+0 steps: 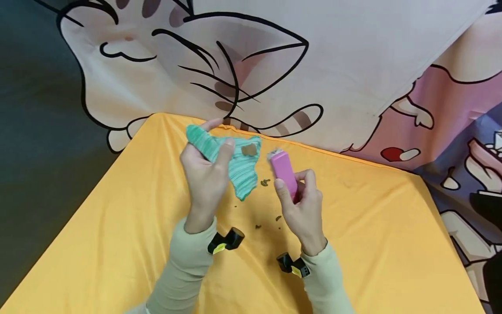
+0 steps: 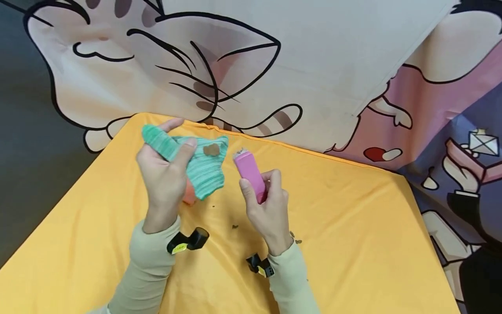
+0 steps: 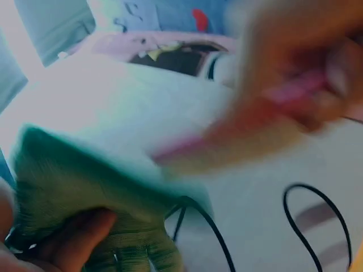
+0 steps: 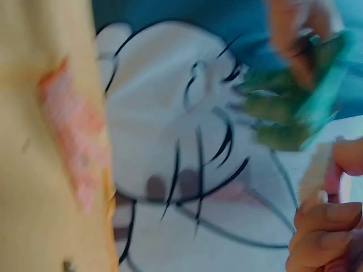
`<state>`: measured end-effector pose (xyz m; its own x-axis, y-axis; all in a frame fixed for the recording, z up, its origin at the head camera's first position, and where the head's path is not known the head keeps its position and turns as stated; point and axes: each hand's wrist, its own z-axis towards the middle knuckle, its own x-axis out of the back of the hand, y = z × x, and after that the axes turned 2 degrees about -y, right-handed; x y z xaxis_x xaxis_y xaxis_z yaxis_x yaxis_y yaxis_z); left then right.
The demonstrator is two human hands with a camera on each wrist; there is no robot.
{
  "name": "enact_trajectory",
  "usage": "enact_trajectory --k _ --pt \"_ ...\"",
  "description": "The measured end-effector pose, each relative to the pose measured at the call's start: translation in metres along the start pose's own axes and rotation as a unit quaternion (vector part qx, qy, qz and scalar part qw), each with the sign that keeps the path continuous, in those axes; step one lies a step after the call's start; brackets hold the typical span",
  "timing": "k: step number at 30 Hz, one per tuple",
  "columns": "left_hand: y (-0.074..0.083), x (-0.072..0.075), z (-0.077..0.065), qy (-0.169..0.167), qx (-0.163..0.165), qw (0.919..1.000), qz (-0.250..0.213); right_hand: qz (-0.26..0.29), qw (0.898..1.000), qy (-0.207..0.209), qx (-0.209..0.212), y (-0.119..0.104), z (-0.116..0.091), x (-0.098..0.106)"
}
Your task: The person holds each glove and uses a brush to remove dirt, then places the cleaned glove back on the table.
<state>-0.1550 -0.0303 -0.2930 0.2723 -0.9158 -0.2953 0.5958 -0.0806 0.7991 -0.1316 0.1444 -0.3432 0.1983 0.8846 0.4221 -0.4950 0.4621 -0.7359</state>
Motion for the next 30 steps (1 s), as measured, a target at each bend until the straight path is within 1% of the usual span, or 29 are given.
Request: enact_trajectory --k 1,2,4,5,6,8,9,10,11,12,13,14,16,18,19,20,22,24,25,26,27,28,29,30 --pt "-0.001 -0.001 -0.001 -0.02 0.001 0.9998 0.01 0.013 1.0 0.012 0.002 -0.001 0.0 0.001" --pt "-0.003 -0.003 -0.003 -0.048 0.011 0.9987 0.016 0.03 0.999 0.026 0.007 -0.004 -0.001 0.003" --pt "-0.006 -0.008 -0.007 -0.116 0.035 0.9924 0.021 0.07 0.996 0.055 0.023 -0.01 -0.002 0.007" --pt "-0.007 -0.011 -0.009 -0.151 0.044 0.9871 0.031 0.093 0.993 0.066 0.033 -0.013 -0.002 0.008" --pt "-0.008 -0.013 -0.012 -0.186 0.051 0.9801 0.046 0.117 0.99 0.072 0.042 -0.016 -0.002 0.009" --pt "-0.009 -0.016 -0.016 -0.255 0.045 0.9628 0.078 0.16 0.983 0.072 0.059 -0.021 -0.002 0.009" --pt "-0.009 -0.017 -0.017 -0.281 0.038 0.955 0.088 0.172 0.981 0.069 0.064 -0.023 -0.001 0.008" --pt "-0.01 -0.018 -0.018 -0.301 0.03 0.9489 0.091 0.172 0.981 0.068 0.067 -0.025 0.0 0.007" --pt "-0.01 -0.019 -0.019 -0.312 0.026 0.9461 0.081 0.162 0.982 0.067 0.067 -0.025 0.0 0.006" --pt "-0.01 -0.02 -0.02 -0.314 0.025 0.9467 0.068 0.143 0.985 0.068 0.065 -0.025 0.0 0.004" --pt "-0.01 -0.021 -0.02 -0.304 0.03 0.9511 0.046 0.122 0.988 0.068 0.063 -0.024 0.001 0.002" --pt "-0.011 -0.021 -0.02 -0.284 0.04 0.9577 0.017 0.099 0.991 0.067 0.061 -0.023 0.0 0.0" --pt "-0.012 -0.021 -0.02 -0.228 0.058 0.9712 -0.035 0.058 0.995 0.061 0.06 -0.019 -0.001 -0.005" --pt "-0.012 -0.02 -0.019 -0.164 0.08 0.9812 -0.063 0.039 0.996 0.049 0.065 -0.015 -0.003 -0.01" --pt "-0.013 -0.019 -0.019 -0.136 0.095 0.9832 -0.076 0.035 0.996 0.042 0.066 -0.012 -0.004 -0.012" --pt "-0.013 -0.019 -0.018 -0.113 0.109 0.9835 -0.09 0.033 0.997 0.036 0.066 -0.01 -0.005 -0.013" --pt "-0.015 -0.018 -0.016 -0.076 0.133 0.9813 -0.117 0.03 0.997 0.028 0.062 -0.005 -0.006 -0.016" --pt "-0.017 -0.018 -0.014 -0.053 0.149 0.977 -0.143 0.036 0.997 0.026 0.057 -0.001 -0.006 -0.015" --pt "-0.018 -0.019 -0.014 -0.046 0.153 0.9749 -0.155 0.046 0.997 0.028 0.056 0.001 -0.005 -0.015" --pt "-0.019 -0.019 -0.013 -0.04 0.153 0.9746 -0.158 0.06 0.996 0.034 0.056 0.001 -0.004 -0.014" --pt "-0.02 -0.019 -0.013 -0.037 0.148 0.9768 -0.15 0.082 0.994 0.043 0.056 0.001 -0.004 -0.013" --pt "-0.02 -0.019 -0.013 -0.041 0.142 0.98 -0.133 0.115 0.99 0.053 0.061 0.0 -0.002 -0.012" --pt "-0.021 -0.019 -0.013 -0.05 0.137 0.9834 -0.108 0.152 0.984 0.066 0.069 -0.003 0.0 -0.011" --pt "-0.021 -0.02 -0.013 -0.064 0.129 0.9862 -0.082 0.194 0.975 0.078 0.078 -0.007 0.002 -0.009"
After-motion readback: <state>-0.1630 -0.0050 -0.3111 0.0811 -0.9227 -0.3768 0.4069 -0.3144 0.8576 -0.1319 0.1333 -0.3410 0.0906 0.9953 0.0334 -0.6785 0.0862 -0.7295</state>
